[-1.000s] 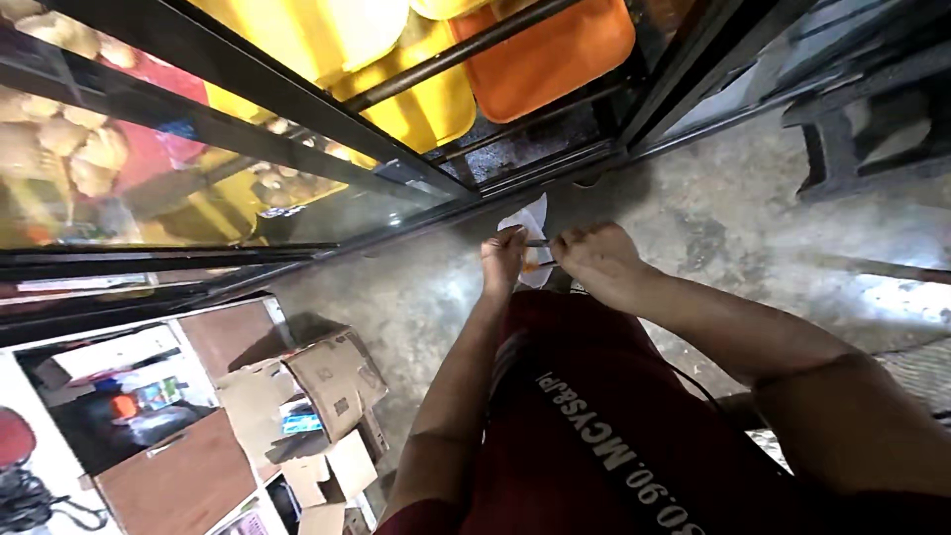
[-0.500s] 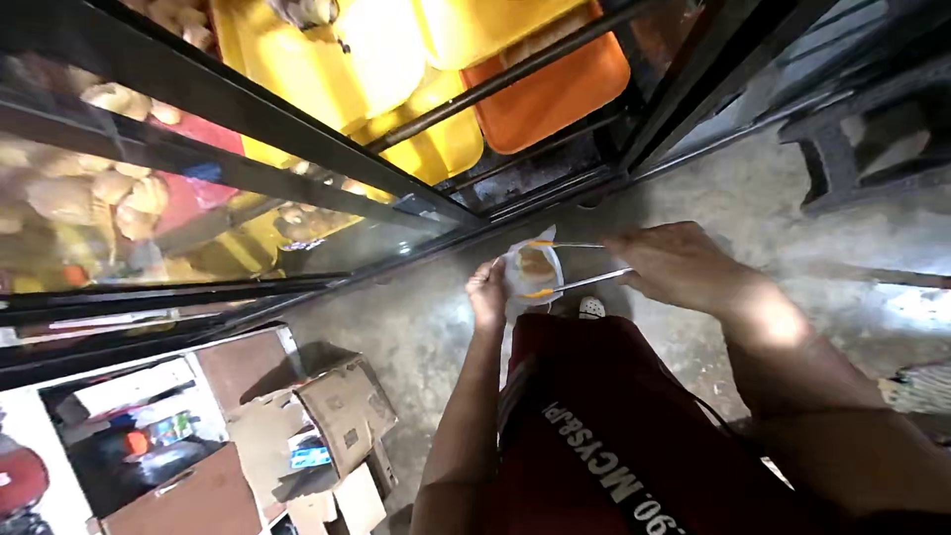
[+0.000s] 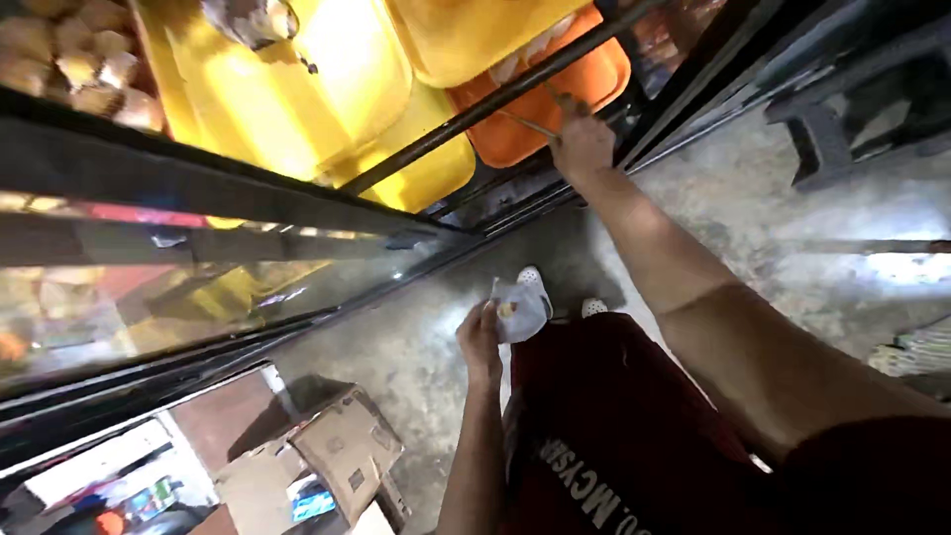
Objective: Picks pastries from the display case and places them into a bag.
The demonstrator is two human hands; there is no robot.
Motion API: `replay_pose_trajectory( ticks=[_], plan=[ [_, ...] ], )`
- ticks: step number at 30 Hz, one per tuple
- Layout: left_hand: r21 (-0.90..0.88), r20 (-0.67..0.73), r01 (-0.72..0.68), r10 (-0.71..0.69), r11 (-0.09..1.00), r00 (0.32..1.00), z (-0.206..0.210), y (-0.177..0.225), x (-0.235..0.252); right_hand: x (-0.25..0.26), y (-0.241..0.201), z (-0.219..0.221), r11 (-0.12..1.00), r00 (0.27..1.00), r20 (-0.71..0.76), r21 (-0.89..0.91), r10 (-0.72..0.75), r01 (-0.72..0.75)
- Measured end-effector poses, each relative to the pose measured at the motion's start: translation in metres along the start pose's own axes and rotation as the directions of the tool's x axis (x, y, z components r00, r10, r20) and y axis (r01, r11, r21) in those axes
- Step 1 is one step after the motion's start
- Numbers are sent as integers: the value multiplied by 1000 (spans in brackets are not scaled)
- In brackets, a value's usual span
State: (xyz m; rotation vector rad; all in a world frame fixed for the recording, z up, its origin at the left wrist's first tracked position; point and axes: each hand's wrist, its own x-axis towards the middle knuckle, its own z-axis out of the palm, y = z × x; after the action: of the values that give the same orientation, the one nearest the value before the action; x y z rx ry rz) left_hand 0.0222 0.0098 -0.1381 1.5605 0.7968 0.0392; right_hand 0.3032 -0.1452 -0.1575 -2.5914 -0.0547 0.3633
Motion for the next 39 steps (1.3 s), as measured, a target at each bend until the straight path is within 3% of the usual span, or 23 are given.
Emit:
replay_pose_trajectory(
  ticks=[4,8,14,19,22,26,29,30,32,34,36,39],
  plan=[
    [-13,-50,7,-8,1000,999,-7,-16,10,55,-8,35,999,997,-69,-36,20,-22],
    [-24,-78,74,-76,997,994,-2,-25,7,71,-9,56,990,994,-89,-118,65,-76],
    [-48,-44,76,-78,996,996,0,-22,10,78,-26,52,978,987,18,-138,157,-154],
    [-46,-36,59,-60,997,998,-4,-9,21,77,-20,30,992,989,100,-82,106,-98],
    [-59,-35,68,-70,996,997,-7,-7,27,106,3,29,999,994,108,7,35,-36],
    [-94,-40,72,-76,993,996,-8,-10,34,133,36,25,961,990,94,267,-103,74],
    [-125,-40,96,-102,987,994,-8,-10,37,123,40,7,825,969,247,552,-19,-124],
    [-128,-40,104,-110,986,993,-8,-10,38,122,41,5,804,967,255,574,5,-156],
    [-130,-50,111,-118,985,992,-8,-8,40,120,40,7,899,986,169,430,8,-80],
    [-130,-65,115,-124,985,990,-7,-6,43,118,41,16,985,994,92,168,-63,47],
    [-125,-69,114,-123,986,990,-4,-5,46,103,39,17,990,989,44,-14,-139,140],
    [-101,-51,116,-121,988,991,0,-5,48,88,46,19,962,972,42,-142,-231,235]
  ],
)
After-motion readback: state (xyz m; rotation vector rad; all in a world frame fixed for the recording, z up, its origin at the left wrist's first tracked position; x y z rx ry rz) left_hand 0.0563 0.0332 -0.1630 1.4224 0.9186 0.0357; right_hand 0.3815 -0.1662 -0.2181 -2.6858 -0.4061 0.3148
